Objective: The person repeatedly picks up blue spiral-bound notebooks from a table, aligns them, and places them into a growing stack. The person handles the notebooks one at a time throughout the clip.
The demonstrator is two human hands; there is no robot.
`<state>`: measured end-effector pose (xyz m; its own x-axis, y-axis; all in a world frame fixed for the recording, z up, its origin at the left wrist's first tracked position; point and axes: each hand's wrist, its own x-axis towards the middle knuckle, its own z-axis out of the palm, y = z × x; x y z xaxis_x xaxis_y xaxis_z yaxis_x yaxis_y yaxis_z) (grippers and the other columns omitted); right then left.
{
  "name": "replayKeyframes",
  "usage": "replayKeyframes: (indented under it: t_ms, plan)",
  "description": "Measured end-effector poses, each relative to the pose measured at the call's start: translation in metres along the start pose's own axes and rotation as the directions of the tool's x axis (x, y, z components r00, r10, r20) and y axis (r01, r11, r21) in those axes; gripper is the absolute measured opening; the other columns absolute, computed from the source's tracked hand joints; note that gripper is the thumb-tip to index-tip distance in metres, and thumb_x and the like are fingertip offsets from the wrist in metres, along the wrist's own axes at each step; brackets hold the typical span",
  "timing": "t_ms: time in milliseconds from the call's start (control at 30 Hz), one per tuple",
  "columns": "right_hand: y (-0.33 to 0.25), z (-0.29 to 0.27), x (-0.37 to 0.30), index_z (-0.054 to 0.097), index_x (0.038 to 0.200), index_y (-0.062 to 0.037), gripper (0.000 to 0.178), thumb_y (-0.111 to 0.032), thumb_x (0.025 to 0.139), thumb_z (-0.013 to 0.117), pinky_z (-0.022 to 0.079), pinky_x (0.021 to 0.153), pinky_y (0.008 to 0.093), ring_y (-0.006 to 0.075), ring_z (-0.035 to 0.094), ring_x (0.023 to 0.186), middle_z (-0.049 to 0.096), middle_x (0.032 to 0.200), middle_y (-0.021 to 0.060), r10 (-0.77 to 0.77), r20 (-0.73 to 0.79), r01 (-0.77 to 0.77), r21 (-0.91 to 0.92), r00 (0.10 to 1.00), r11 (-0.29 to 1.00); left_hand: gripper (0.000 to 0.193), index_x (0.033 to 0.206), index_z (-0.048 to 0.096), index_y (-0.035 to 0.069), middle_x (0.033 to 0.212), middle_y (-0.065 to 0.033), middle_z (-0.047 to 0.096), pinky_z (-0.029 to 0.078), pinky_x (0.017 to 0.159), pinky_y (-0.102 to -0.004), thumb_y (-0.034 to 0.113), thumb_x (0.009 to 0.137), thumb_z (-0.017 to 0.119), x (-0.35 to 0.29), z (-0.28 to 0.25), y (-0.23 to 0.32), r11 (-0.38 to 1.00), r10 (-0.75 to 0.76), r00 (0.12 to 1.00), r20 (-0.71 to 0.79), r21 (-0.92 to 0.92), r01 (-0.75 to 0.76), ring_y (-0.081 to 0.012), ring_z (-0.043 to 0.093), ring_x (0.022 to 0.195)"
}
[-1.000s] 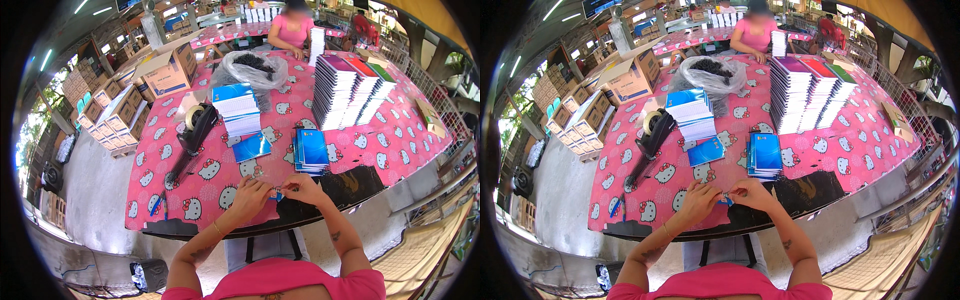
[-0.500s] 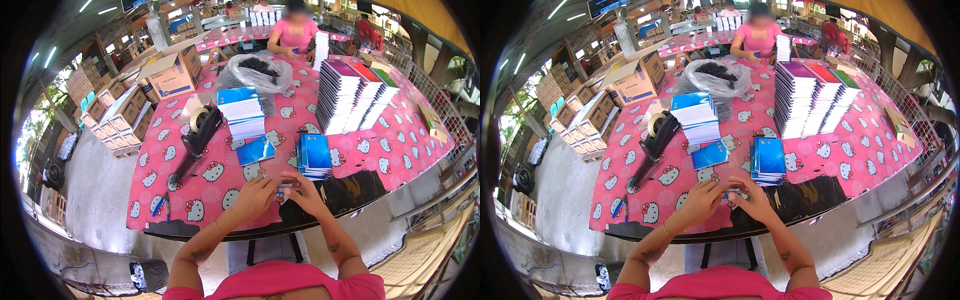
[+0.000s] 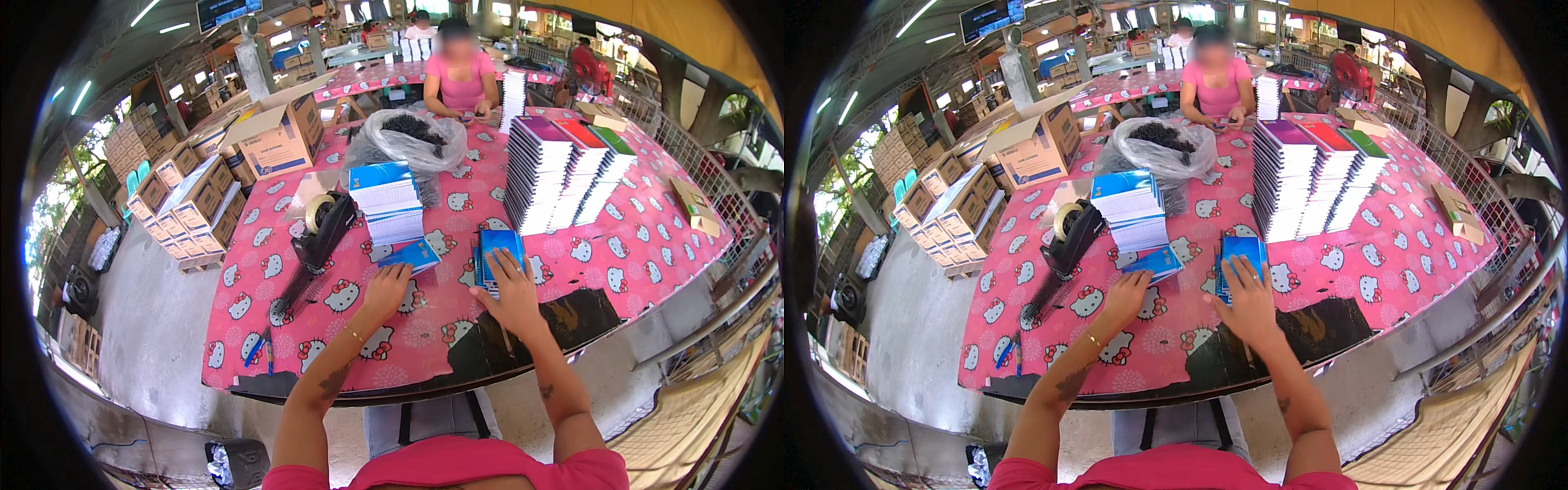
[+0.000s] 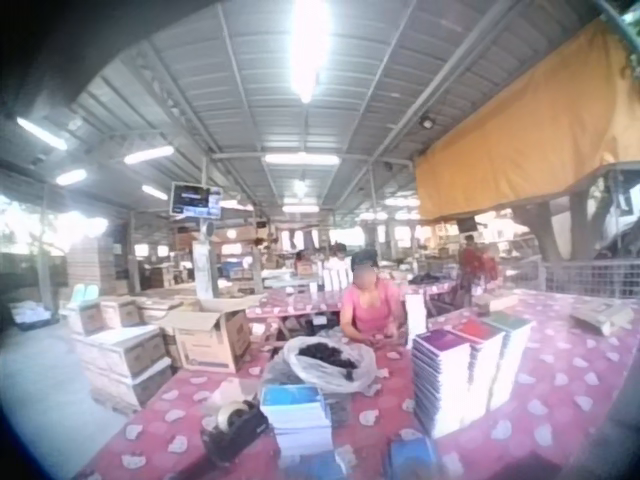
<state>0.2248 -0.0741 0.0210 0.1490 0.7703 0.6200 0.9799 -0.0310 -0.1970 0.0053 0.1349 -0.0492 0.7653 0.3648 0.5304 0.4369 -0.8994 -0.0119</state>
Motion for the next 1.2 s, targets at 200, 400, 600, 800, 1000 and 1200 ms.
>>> replayKeyframes:
  t_ms: [200, 400, 600, 800, 1000, 1200]
  plan:
    - [-0.057, 0.022, -0.024, 0.057, 0.129, -0.0057, 0.050, -0.009, 0.084, 0.077, 0.050, 0.094, 0.0429, 0.0284, 0.063, 0.111, 0.064, 0.120, 0.0155, 0.132, 0.058, -0.135, 0.700, 0.990, 0.701, 0.036, 0.122, 0.059, 0.003, 0.116, -0.0152, 0.064, 0.044, 0.097, -0.0482, 0.003, 0.086, 0.060, -0.018, -0.074, 0.068, 0.989, 0.047, 0.996, 0.080, -0.144, -0.035, -0.0323, 0.059, 0.112]
    - [-0.063, 0.062, -0.058, 0.054, 0.127, -0.0065, 0.046, -0.003, 0.085, 0.073, 0.053, 0.071, 0.0311, 0.0152, 0.065, 0.083, 0.067, 0.101, 0.0094, 0.349, 0.315, -0.433, 0.835, 0.883, 0.341, 0.043, 0.131, 0.058, 0.008, 0.136, -0.0215, 0.047, 0.042, 0.102, -0.0485, -0.004, 0.090, 0.056, -0.050, -0.084, 0.104, 0.879, -0.264, 0.955, -0.135, -0.442, 0.180, -0.0378, 0.051, 0.124]
    - [-0.058, 0.062, -0.056, 0.065, 0.113, -0.0025, 0.027, -0.002, 0.087, 0.073, 0.053, 0.070, 0.0249, 0.0097, 0.063, 0.079, 0.067, 0.095, 0.0032, 0.169, 0.498, -0.526, 0.812, 0.850, 0.253, 0.050, 0.136, 0.054, 0.010, 0.142, -0.0248, 0.043, 0.047, 0.099, -0.0445, -0.006, 0.089, 0.056, -0.077, -0.045, 0.107, 0.646, -0.416, 0.906, 0.073, -0.677, 0.351, -0.0423, 0.052, 0.124]
    - [-0.047, 0.064, -0.065, 0.067, 0.114, -0.0026, 0.027, -0.001, 0.088, 0.071, 0.050, 0.067, 0.0229, 0.0062, 0.060, 0.076, 0.067, 0.095, 0.0005, 0.244, 0.485, -0.527, 0.837, 0.840, 0.148, 0.047, 0.133, 0.056, 0.001, 0.118, -0.0244, 0.061, 0.050, 0.090, -0.0443, 0.001, 0.086, 0.062, -0.076, -0.075, -0.026, 0.862, -0.505, 0.815, -0.284, -0.208, 0.462, -0.0406, 0.058, 0.108]
    - [-0.053, 0.052, -0.057, 0.070, 0.115, -0.0016, 0.028, -0.001, 0.087, 0.071, 0.050, 0.074, 0.0236, 0.0072, 0.060, 0.083, 0.067, 0.090, -0.0001, 0.183, 0.552, -0.581, 0.792, 0.813, 0.190, 0.021, 0.107, 0.064, 0.003, 0.108, -0.0136, 0.062, 0.049, 0.086, -0.0461, 0.013, 0.089, 0.064, -0.136, -0.061, -0.107, 0.828, -0.531, 0.839, -0.121, 0.138, 0.544, -0.0355, 0.058, 0.099]
    - [-0.057, 0.058, -0.060, 0.070, 0.117, -0.0006, 0.030, -0.002, 0.087, 0.071, 0.049, 0.079, 0.0246, 0.0080, 0.060, 0.087, 0.071, 0.097, 0.0026, 0.193, 0.536, -0.570, 0.770, 0.822, 0.287, 0.020, 0.107, 0.062, 0.002, 0.102, -0.0148, 0.061, 0.051, 0.075, -0.0442, 0.008, 0.088, 0.063, -0.105, -0.079, -0.079, 0.909, -0.211, 0.911, -0.355, 0.272, 0.317, -0.0341, 0.061, 0.090]
